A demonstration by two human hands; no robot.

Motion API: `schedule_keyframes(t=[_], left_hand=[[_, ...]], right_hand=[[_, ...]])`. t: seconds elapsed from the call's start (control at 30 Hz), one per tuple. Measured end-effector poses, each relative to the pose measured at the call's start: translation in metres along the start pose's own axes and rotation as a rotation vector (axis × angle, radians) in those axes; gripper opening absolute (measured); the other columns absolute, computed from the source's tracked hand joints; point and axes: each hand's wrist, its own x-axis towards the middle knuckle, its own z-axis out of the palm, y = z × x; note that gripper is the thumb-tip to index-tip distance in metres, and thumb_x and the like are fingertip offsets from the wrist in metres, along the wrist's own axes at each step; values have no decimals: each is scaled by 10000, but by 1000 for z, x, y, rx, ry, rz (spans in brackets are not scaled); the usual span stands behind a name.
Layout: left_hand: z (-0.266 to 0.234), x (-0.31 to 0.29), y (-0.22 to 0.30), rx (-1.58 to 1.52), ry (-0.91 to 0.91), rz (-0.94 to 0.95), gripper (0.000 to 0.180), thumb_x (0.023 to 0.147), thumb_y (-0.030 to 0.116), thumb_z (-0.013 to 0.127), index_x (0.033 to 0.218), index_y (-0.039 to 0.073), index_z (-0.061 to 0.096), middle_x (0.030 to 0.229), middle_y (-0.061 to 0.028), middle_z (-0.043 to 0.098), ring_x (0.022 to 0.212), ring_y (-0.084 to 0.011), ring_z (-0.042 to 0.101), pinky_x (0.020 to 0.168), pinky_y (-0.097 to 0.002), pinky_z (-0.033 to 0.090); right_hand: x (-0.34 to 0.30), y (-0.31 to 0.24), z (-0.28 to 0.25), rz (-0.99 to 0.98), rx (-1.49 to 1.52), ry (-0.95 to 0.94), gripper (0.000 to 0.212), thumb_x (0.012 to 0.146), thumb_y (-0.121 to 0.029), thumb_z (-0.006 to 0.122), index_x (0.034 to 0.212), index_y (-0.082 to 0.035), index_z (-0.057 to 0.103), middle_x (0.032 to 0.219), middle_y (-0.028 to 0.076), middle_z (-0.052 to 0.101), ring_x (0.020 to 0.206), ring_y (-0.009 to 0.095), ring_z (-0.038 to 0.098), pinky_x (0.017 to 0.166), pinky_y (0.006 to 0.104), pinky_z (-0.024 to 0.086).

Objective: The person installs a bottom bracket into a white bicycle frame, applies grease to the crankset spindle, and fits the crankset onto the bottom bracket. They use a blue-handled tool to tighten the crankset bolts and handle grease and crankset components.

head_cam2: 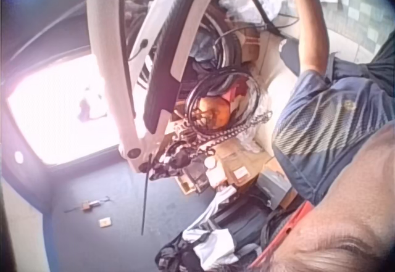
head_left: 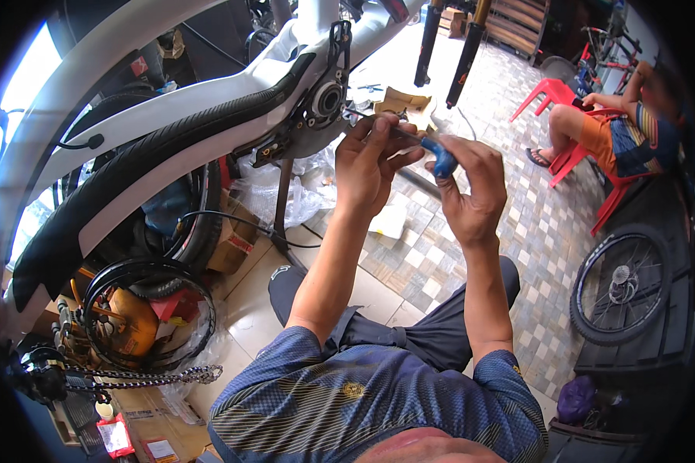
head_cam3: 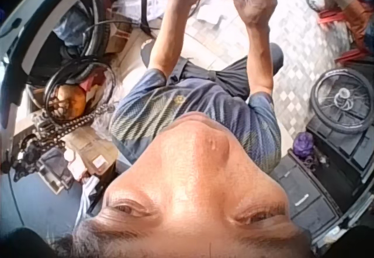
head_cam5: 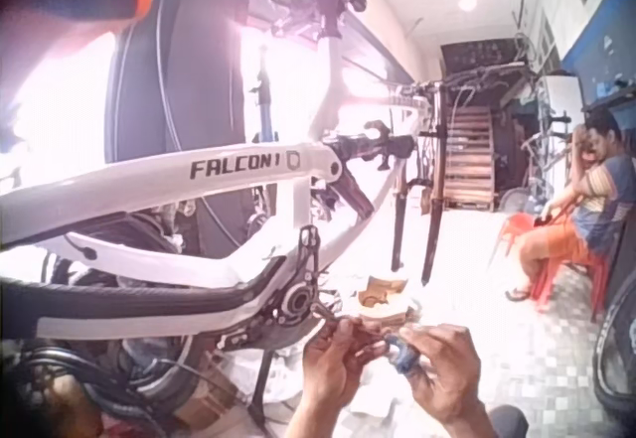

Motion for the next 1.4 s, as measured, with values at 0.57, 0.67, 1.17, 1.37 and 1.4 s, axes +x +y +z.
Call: schedule_keyframes(t=[0.57,0.67,1.17,1.37,1.4], left_hand=[[-23,13,-5,-30,-13,13,228,1074,201,505,1154,0,576,1064,-162,699,996,-280,730,805,-387,640],[-29,13,-4,-60,-59,4,223,1076,190,498,1167,-1,568,1074,-163,692,1041,-291,715,859,-408,622],[-29,7,-14,-135,-140,-48,176,1068,97,475,1205,19,553,1103,-167,705,1087,-308,704,849,-343,645],[-24,7,-11,-106,-112,-42,163,1066,117,491,1184,24,555,1086,-165,703,1073,-302,709,826,-345,651],[-25,6,-10,-106,-121,-43,156,1064,117,500,1176,27,563,1077,-159,707,1069,-297,711,838,-352,641]], right_hand=[[-15,10,21,18,-92,-33,473,785,-97,820,1232,-229,741,1241,89,629,1084,282,613,831,366,547],[-8,7,18,-83,-171,-32,446,826,-129,811,1262,-170,723,1168,97,659,978,267,649,789,340,551],[-16,-1,20,663,508,-107,243,1045,-214,585,1222,-83,685,849,43,662,663,168,605,603,292,514],[1,6,6,-85,-122,-130,298,915,-166,725,1189,-56,691,945,99,699,854,242,661,759,361,541],[1,4,8,99,43,-156,310,932,-185,714,1206,-47,673,924,93,698,798,215,654,720,344,537]])
